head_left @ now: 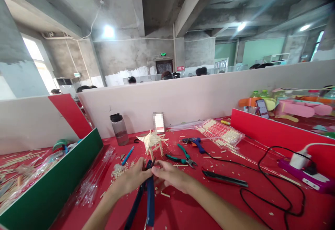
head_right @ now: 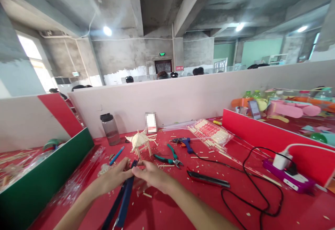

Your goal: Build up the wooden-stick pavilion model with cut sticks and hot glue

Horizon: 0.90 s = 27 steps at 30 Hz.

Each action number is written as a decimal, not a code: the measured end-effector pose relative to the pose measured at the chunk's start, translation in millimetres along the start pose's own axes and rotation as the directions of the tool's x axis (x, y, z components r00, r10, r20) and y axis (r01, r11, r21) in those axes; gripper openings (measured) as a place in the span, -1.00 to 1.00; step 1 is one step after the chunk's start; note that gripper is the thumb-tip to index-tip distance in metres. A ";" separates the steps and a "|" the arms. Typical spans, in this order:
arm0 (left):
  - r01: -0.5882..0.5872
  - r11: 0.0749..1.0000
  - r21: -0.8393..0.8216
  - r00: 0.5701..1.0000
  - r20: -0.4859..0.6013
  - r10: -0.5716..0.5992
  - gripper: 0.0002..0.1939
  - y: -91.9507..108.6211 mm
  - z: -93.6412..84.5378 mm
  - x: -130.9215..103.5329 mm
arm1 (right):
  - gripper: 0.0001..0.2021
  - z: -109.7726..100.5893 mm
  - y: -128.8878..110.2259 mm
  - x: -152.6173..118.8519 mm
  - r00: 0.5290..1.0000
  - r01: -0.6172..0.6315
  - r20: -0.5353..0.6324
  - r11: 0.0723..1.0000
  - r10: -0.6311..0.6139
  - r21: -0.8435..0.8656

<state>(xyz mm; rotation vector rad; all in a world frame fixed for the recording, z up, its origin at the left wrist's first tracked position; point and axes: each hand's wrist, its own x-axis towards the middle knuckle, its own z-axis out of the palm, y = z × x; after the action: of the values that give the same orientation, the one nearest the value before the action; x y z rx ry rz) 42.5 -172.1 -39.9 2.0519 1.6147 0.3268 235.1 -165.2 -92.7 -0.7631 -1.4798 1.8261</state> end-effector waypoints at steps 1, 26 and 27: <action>0.008 1.000 -0.028 1.000 -0.007 -0.008 -0.68 3.0 3.3 0.1 | -0.38 1.9 1.2 -0.1 1.000 -0.010 0.013 0.999 0.009 0.049; -0.441 0.728 0.525 0.866 0.035 0.499 -0.68 -45.7 8.4 30.0 | -0.71 -73.9 -43.6 -24.1 0.980 -0.198 -0.022 0.975 0.197 -0.103; -0.466 0.689 0.555 0.848 0.060 0.526 -0.68 -43.7 9.6 29.8 | -0.70 -73.1 -41.9 -22.3 0.981 -0.195 -0.028 0.973 0.193 -0.119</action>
<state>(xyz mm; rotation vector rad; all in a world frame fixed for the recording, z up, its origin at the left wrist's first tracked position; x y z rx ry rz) 18.5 -138.6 -74.4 2.9803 1.2591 0.1528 311.1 -133.1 -64.7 -1.0117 -1.5635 1.8791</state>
